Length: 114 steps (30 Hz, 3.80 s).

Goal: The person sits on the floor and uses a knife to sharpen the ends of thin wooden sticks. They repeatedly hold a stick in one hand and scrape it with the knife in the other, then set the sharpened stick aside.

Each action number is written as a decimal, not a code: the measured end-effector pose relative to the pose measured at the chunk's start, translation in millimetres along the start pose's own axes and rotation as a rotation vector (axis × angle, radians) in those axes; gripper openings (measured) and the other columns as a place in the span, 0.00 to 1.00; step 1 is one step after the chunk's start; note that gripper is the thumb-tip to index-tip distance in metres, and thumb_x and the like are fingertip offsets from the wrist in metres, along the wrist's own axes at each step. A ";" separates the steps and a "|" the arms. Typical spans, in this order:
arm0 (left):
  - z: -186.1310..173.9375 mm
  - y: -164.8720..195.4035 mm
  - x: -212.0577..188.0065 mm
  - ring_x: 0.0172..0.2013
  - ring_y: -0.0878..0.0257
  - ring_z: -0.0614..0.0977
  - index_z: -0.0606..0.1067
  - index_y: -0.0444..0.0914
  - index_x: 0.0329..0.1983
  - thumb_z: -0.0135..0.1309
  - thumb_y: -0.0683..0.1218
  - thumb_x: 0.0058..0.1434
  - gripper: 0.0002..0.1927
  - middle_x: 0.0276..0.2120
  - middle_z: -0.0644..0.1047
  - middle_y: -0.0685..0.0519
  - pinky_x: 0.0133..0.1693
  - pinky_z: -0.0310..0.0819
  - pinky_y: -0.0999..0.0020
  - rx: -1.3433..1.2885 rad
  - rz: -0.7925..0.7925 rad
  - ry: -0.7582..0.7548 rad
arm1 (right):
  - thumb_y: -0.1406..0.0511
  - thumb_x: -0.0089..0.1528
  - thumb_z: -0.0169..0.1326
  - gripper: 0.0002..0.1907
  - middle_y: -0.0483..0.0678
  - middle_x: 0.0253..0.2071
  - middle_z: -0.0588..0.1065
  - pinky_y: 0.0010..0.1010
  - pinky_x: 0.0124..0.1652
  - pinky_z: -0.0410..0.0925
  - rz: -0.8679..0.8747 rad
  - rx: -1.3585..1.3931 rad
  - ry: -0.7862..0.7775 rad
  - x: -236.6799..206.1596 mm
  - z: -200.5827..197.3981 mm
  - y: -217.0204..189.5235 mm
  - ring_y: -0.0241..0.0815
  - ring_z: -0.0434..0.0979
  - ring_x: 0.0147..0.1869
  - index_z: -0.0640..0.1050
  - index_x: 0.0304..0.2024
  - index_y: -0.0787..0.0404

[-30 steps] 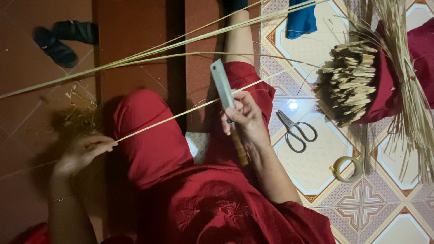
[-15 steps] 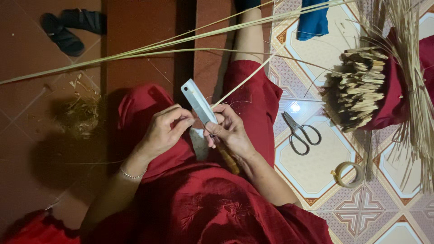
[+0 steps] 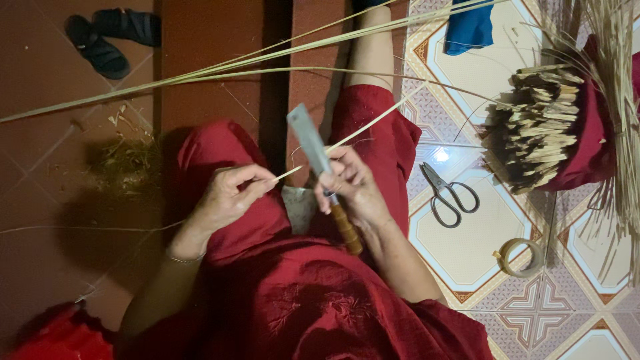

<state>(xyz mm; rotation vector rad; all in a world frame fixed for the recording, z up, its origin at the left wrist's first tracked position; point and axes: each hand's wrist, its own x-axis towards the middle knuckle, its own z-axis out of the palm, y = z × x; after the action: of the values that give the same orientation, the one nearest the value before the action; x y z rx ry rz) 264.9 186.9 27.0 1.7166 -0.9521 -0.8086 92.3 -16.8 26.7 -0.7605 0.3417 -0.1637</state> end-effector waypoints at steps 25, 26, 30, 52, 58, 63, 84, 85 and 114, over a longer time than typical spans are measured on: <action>2.4 -6.8 -13.0 0.38 0.64 0.84 0.73 0.34 0.61 0.55 0.41 0.67 0.19 0.39 0.83 0.49 0.40 0.81 0.71 -0.026 0.066 -0.103 | 0.72 0.66 0.56 0.18 0.52 0.31 0.77 0.28 0.26 0.69 -0.111 -0.087 0.163 1.1 4.7 0.4 0.40 0.76 0.27 0.67 0.57 0.63; 13.2 -1.1 -7.5 0.36 0.66 0.84 0.72 0.33 0.60 0.53 0.41 0.68 0.17 0.37 0.82 0.51 0.37 0.80 0.71 -0.061 0.042 -0.078 | 0.72 0.67 0.56 0.18 0.52 0.32 0.77 0.28 0.26 0.69 -0.091 -0.102 0.147 0.8 9.6 5.5 0.40 0.76 0.27 0.67 0.58 0.63; 33.5 14.0 9.7 0.29 0.69 0.80 0.75 0.32 0.51 0.49 0.40 0.74 0.08 0.28 0.78 0.55 0.31 0.76 0.73 -0.138 0.009 0.010 | 0.72 0.67 0.55 0.19 0.51 0.34 0.78 0.29 0.29 0.70 -0.006 -0.055 0.091 -2.1 18.1 21.3 0.40 0.76 0.30 0.68 0.59 0.65; -0.6 20.4 15.6 0.37 0.70 0.80 0.78 0.32 0.55 0.54 0.37 0.71 0.11 0.43 0.84 0.51 0.38 0.77 0.74 -0.115 0.126 0.257 | 0.43 0.68 0.40 0.38 0.52 0.32 0.76 0.26 0.20 0.66 0.232 -0.014 -0.026 -7.1 -21.2 36.6 0.37 0.68 0.18 0.65 0.65 0.68; -3.0 14.4 20.6 0.46 0.67 0.81 0.79 0.32 0.54 0.50 0.38 0.76 0.09 0.50 0.83 0.48 0.51 0.72 0.71 -0.130 0.292 0.255 | 0.37 0.72 0.29 0.45 0.52 0.19 0.69 0.28 0.18 0.63 0.360 -0.174 0.059 -13.1 -16.0 18.2 0.37 0.63 0.15 0.66 0.48 0.77; -0.9 17.5 22.6 0.32 0.69 0.73 0.83 0.32 0.43 0.61 0.39 0.68 0.05 0.30 0.75 0.53 0.35 0.67 0.74 -0.174 0.133 0.282 | 0.40 0.70 0.35 0.42 0.44 0.20 0.66 0.23 0.22 0.61 0.266 -0.601 0.084 -3.3 -0.7 2.1 0.31 0.62 0.21 0.58 0.79 0.54; 6.3 22.2 28.9 0.33 0.71 0.71 0.81 0.33 0.46 0.60 0.38 0.69 0.05 0.32 0.74 0.56 0.39 0.69 0.76 -0.343 0.198 0.237 | 0.53 0.67 0.43 0.33 0.54 0.22 0.75 0.23 0.16 0.60 0.544 -0.333 0.189 5.7 -5.9 24.3 0.35 0.63 0.13 0.51 0.74 0.38; 5.8 23.8 28.1 0.33 0.71 0.73 0.81 0.32 0.44 0.60 0.38 0.68 0.04 0.33 0.77 0.55 0.38 0.69 0.76 -0.329 0.174 0.226 | 0.54 0.69 0.43 0.32 0.53 0.23 0.75 0.23 0.17 0.60 0.507 -0.263 0.135 1.5 -9.4 26.2 0.34 0.63 0.14 0.54 0.75 0.42; 23.5 34.5 41.0 0.33 0.72 0.74 0.78 0.33 0.42 0.58 0.37 0.69 0.02 0.34 0.74 0.55 0.35 0.68 0.76 -0.175 0.244 0.099 | 0.51 0.75 0.39 0.33 0.55 0.22 0.71 0.26 0.16 0.59 0.248 0.216 0.053 -4.8 -15.1 -0.3 0.35 0.59 0.13 0.51 0.77 0.58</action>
<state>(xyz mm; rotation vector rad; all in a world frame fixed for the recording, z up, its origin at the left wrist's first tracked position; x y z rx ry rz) 256.3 133.4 49.0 1.4434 -0.9717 -0.6216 82.4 -25.4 17.9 -0.4959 0.4573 0.0139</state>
